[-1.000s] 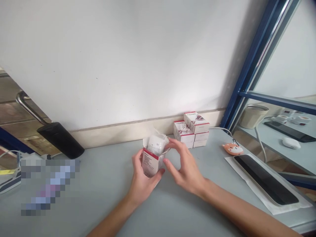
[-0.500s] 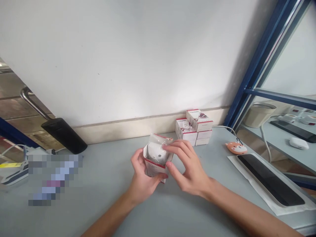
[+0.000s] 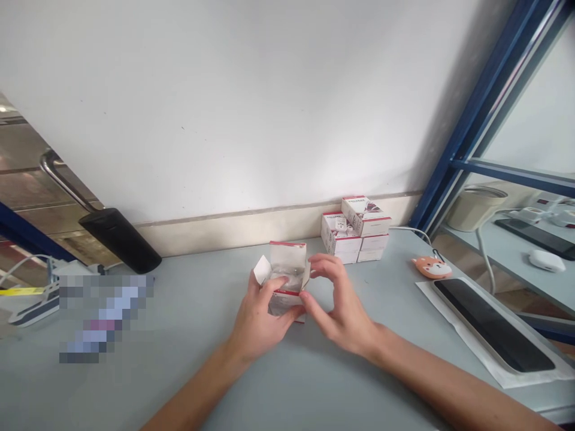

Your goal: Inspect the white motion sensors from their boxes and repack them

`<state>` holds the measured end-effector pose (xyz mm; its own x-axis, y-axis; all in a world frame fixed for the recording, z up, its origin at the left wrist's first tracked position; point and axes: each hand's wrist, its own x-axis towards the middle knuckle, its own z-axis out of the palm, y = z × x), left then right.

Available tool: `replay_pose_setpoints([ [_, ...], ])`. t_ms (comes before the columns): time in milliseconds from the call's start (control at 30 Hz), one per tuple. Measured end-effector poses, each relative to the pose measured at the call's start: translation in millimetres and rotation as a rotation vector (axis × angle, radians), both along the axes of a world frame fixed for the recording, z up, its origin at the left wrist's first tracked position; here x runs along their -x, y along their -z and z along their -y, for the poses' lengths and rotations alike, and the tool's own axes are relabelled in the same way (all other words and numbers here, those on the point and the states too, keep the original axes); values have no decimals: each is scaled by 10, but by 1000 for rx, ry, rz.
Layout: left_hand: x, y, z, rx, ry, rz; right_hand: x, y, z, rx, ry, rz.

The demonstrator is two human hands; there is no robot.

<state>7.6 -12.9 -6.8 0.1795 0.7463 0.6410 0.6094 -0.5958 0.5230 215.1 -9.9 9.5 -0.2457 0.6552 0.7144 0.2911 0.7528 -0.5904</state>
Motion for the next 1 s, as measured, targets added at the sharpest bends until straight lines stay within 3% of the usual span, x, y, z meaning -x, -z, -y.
replay_pose_setpoints([
  [67, -41, 40, 14, 25, -27, 81, 3, 23, 3, 11, 14, -13],
  [167, -54, 67, 18, 114, -29, 182, -19, -2, 9, -11, 13, 131],
  [300, 17, 48, -14, 139, -21, 92, -86, -84, -33, -85, 45, 222],
  [367, 54, 19, -26, 122, -62, -5, -150, -134, -110, -158, 162, 215],
  [467, 71, -46, -11, 102, -99, -104, -293, -174, -303, -277, 466, 285],
  [533, 57, -88, 18, 89, -78, -116, -396, -145, -454, -307, 640, 406],
  [600, 33, -114, 48, 69, -55, -104, -480, -69, -588, -323, 718, 532],
  [800, -36, -102, 101, -3, -48, -52, -582, 151, -765, -309, 708, 672],
  [1000, -58, -97, 107, -50, -77, -66, -608, 117, -779, -321, 740, 688],
])
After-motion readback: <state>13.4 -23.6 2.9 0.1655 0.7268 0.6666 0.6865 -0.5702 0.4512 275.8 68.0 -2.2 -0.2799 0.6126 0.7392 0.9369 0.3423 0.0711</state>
